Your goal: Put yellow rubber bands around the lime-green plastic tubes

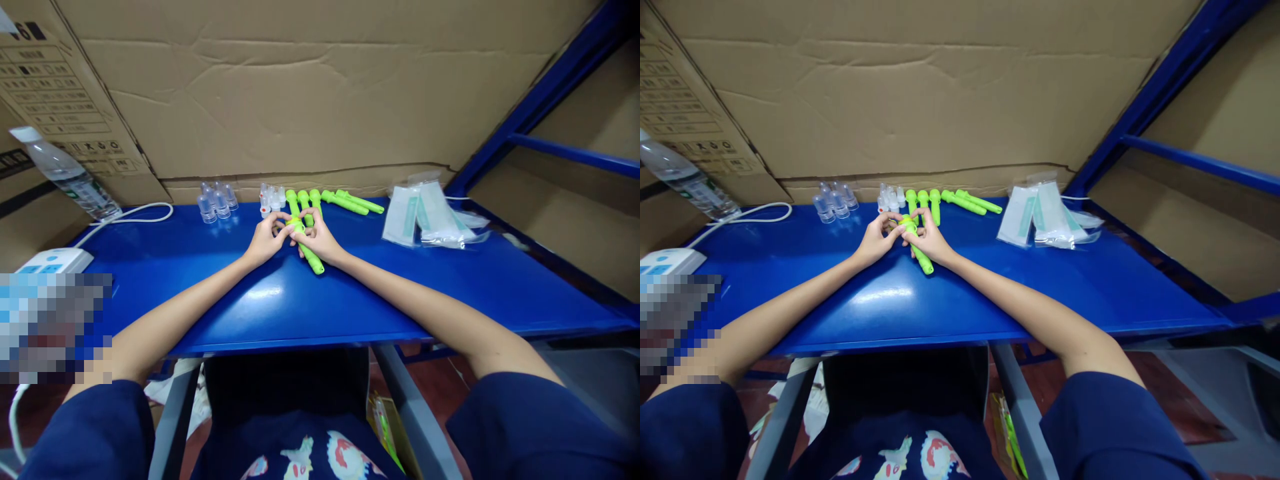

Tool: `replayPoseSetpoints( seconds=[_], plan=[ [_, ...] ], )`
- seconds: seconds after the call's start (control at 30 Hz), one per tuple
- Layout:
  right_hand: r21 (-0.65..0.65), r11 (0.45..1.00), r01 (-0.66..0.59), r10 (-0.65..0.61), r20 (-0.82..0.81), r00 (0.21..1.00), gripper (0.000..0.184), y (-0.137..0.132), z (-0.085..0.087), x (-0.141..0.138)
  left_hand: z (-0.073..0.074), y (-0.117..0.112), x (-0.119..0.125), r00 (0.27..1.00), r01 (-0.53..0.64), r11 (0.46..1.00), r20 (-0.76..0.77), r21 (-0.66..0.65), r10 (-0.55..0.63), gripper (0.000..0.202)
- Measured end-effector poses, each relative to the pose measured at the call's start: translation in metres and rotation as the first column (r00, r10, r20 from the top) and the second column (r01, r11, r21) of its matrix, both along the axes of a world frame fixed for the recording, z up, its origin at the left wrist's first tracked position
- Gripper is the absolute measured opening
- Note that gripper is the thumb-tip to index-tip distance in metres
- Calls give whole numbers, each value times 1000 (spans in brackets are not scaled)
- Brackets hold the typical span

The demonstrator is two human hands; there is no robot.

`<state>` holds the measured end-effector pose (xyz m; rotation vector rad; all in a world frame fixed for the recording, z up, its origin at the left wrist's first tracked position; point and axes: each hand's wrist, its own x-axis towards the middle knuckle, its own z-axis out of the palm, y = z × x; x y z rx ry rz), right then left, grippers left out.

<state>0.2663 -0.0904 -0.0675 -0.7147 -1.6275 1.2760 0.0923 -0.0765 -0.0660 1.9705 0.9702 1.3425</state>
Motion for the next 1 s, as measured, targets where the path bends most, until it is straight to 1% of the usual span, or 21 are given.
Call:
replayPoseSetpoints(
  seconds=[0.27,0.5,0.6,0.8,1.0],
  plan=[
    [6,1000,20,-20,7,1000,60,-2,1,-1,3,2,-3,998,33,997,-51,63,-30,13],
    [4,997,79,-79,-24,997,62,0,-1,-2,3,-3,0,998,-51,993,-25,108,54,16],
    [11,996,93,-93,-24,995,62,1,0,-2,5,-3,-1,996,-84,991,-22,108,87,19],
    [28,996,89,-88,-28,996,61,-1,2,-1,6,-4,-1,992,-111,984,-43,139,118,18],
    [30,996,83,-82,-33,996,63,-1,3,0,3,-3,-1,987,-131,976,-70,176,145,18]
  ],
)
